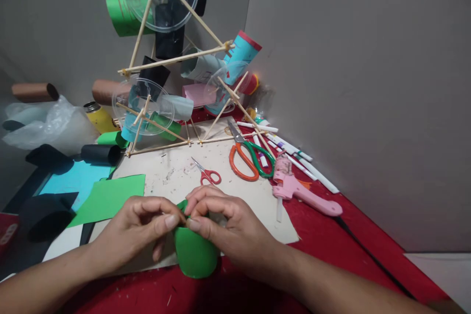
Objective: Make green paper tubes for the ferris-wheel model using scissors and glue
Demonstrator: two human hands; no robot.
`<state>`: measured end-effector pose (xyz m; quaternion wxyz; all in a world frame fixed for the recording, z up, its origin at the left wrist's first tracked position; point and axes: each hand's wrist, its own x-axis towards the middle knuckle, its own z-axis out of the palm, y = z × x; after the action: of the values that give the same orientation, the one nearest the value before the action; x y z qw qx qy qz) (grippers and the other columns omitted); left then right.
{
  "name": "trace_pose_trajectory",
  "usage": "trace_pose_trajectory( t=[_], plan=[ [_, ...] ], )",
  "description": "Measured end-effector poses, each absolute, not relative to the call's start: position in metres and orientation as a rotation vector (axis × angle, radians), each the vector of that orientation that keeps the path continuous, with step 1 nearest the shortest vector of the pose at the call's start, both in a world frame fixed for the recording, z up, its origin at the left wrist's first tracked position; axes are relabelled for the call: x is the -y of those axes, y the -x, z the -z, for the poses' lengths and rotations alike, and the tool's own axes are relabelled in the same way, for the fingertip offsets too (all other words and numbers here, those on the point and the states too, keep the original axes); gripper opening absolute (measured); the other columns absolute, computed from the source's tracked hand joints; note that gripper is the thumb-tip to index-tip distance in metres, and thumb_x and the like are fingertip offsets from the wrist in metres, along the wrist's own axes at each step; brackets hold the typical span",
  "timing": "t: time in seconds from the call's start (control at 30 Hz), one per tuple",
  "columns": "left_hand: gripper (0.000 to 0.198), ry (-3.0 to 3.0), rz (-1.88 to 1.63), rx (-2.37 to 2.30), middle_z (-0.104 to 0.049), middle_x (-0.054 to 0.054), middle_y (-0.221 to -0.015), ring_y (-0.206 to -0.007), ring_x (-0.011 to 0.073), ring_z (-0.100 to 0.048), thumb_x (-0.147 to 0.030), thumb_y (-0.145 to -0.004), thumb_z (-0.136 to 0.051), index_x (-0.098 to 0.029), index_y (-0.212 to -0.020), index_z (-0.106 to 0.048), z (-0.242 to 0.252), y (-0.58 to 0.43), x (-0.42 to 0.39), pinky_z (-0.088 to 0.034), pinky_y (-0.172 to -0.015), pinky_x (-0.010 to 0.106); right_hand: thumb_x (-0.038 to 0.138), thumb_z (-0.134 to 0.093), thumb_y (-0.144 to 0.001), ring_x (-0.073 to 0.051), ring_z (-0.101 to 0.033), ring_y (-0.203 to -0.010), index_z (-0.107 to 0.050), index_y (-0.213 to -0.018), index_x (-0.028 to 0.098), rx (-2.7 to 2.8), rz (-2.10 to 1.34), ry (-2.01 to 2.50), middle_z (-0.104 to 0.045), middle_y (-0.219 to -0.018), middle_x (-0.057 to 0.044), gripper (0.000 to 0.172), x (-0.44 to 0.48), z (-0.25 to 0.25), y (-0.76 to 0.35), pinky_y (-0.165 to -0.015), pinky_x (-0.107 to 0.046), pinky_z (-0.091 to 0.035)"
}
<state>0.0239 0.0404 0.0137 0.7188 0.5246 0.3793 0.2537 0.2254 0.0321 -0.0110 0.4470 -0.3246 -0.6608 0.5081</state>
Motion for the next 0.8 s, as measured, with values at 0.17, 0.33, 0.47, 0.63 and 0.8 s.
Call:
trace_pose_trajectory(
  t=[0.17,0.33,0.47,0.63,0.8],
  plan=[
    [0.028,-1.244,-0.537,-0.854,-0.046,-0.005,-0.046,-0.04,0.0058,-0.034,-0.04,-0.08,-0.071,-0.013,-0.074,-0.064,-0.014,-0.0246,-0.0394,-0.026,-0.041,0.019,0.033,-0.065,-0.092,-0.016,-0.058,-0.093,-0.067,-0.074,0.021,1.643,-1.251,0.788,-0.064,-0.089,-0.002,0.021,-0.0312,0.0126,-0.2242,-0.084,-0.027,-0.047],
    [0.027,-1.515,-0.606,-0.845,-0.055,0.001,-0.062,-0.06,0.0107,-0.045,-0.035,-0.084,-0.067,-0.012,-0.071,-0.067,-0.02,-0.0198,-0.0408,-0.036,-0.053,0.021,0.034,-0.059,-0.096,-0.017,-0.059,-0.095,-0.07,-0.075,0.021,1.655,-1.242,0.793,-0.065,-0.088,-0.003,0.027,-0.0333,0.0103,-0.2267,-0.086,-0.028,-0.046],
    [0.025,-1.433,-0.611,-0.813,-0.052,-0.001,-0.061,-0.058,0.0086,-0.042,-0.034,-0.086,-0.066,-0.013,-0.073,-0.065,-0.0206,-0.0188,-0.0421,-0.035,-0.053,0.02,0.039,-0.057,-0.096,-0.017,-0.059,-0.095,-0.071,-0.077,0.021,1.649,-1.25,0.806,-0.066,-0.089,-0.004,0.03,-0.0334,0.0072,-0.228,-0.087,-0.029,-0.046],
    [0.028,-1.311,-0.595,-0.822,-0.043,-0.006,-0.051,-0.046,0.0057,-0.036,-0.039,-0.088,-0.065,-0.014,-0.076,-0.059,-0.0187,-0.0175,-0.0452,-0.028,-0.045,0.018,0.042,-0.062,-0.093,-0.017,-0.059,-0.093,-0.07,-0.076,0.021,1.596,-1.315,0.807,-0.065,-0.089,-0.003,0.028,-0.0325,0.0056,-0.2277,-0.086,-0.029,-0.046],
    [0.032,-1.295,-0.595,-0.825,-0.049,-0.005,-0.051,-0.044,0.0061,-0.042,-0.044,-0.087,-0.065,-0.014,-0.077,-0.058,-0.0167,-0.0166,-0.0479,-0.032,-0.045,0.017,0.037,-0.065,-0.091,-0.016,-0.059,-0.092,-0.068,-0.073,0.021,1.561,-1.341,0.799,-0.065,-0.089,-0.002,0.024,-0.0334,0.0068,-0.2271,-0.087,-0.028,-0.045]
  ],
)
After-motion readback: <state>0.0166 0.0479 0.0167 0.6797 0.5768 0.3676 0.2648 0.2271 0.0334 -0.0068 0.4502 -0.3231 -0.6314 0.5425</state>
